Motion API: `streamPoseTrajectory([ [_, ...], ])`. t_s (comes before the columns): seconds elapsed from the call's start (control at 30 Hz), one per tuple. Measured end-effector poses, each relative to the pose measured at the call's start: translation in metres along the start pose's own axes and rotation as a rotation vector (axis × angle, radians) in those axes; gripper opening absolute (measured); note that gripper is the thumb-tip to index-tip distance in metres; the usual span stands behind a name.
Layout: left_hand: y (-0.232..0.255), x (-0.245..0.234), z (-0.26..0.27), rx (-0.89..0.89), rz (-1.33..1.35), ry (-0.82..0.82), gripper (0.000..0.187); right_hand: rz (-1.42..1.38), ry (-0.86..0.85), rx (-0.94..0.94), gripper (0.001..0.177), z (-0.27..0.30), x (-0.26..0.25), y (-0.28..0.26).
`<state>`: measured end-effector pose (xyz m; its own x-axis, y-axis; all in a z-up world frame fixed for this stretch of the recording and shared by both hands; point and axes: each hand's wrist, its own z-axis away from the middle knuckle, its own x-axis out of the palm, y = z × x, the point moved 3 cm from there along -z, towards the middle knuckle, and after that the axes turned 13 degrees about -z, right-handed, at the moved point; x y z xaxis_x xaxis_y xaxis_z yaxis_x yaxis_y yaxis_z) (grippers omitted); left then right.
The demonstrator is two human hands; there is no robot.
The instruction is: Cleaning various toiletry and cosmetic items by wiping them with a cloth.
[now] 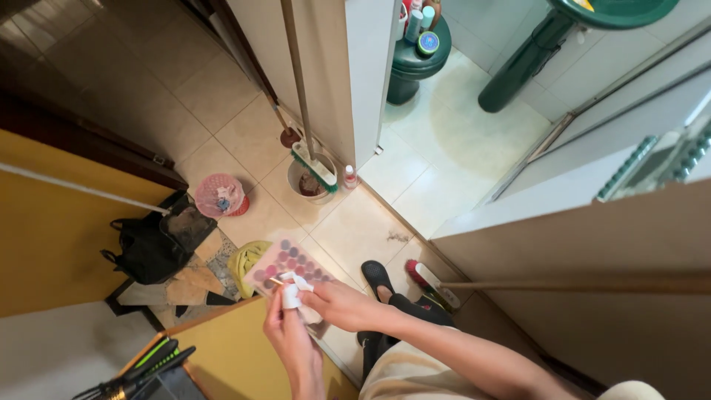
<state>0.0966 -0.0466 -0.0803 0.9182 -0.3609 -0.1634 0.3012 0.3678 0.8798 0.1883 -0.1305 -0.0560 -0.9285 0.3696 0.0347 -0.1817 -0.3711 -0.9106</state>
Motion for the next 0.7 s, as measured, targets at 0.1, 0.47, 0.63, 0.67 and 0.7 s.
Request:
streamPoseTrajectory([
  [0.1, 0.014, 0.021, -0.008, -0.045, 0.011, -0.041, 0.028, 0.024, -0.017, -0.07, 0.03, -0.018, -0.012, 0.002],
  [0.47, 0.076, 0.081, -0.041, 0.022, 0.146, -0.091, 0.015, 0.269, 0.322, -0.17, 0.024, -0.044, -0.066, -0.028],
  [0.63, 0.086, 0.092, -0.048, -0.026, 0.237, -0.11, 0.02, -0.363, 0.184, 0.076, 0.028, -0.038, -0.09, -0.025],
  [0.67, 0.088, 0.094, -0.048, -0.001, 0.307, -0.097, 0.022, -0.723, 0.093, 0.21, 0.021, -0.032, -0.09, -0.028],
  [0.7, 0.09, 0.096, -0.05, 0.005, 0.314, -0.093, 0.022, -0.716, 0.087, 0.205, 0.021, -0.038, -0.096, -0.021],
])
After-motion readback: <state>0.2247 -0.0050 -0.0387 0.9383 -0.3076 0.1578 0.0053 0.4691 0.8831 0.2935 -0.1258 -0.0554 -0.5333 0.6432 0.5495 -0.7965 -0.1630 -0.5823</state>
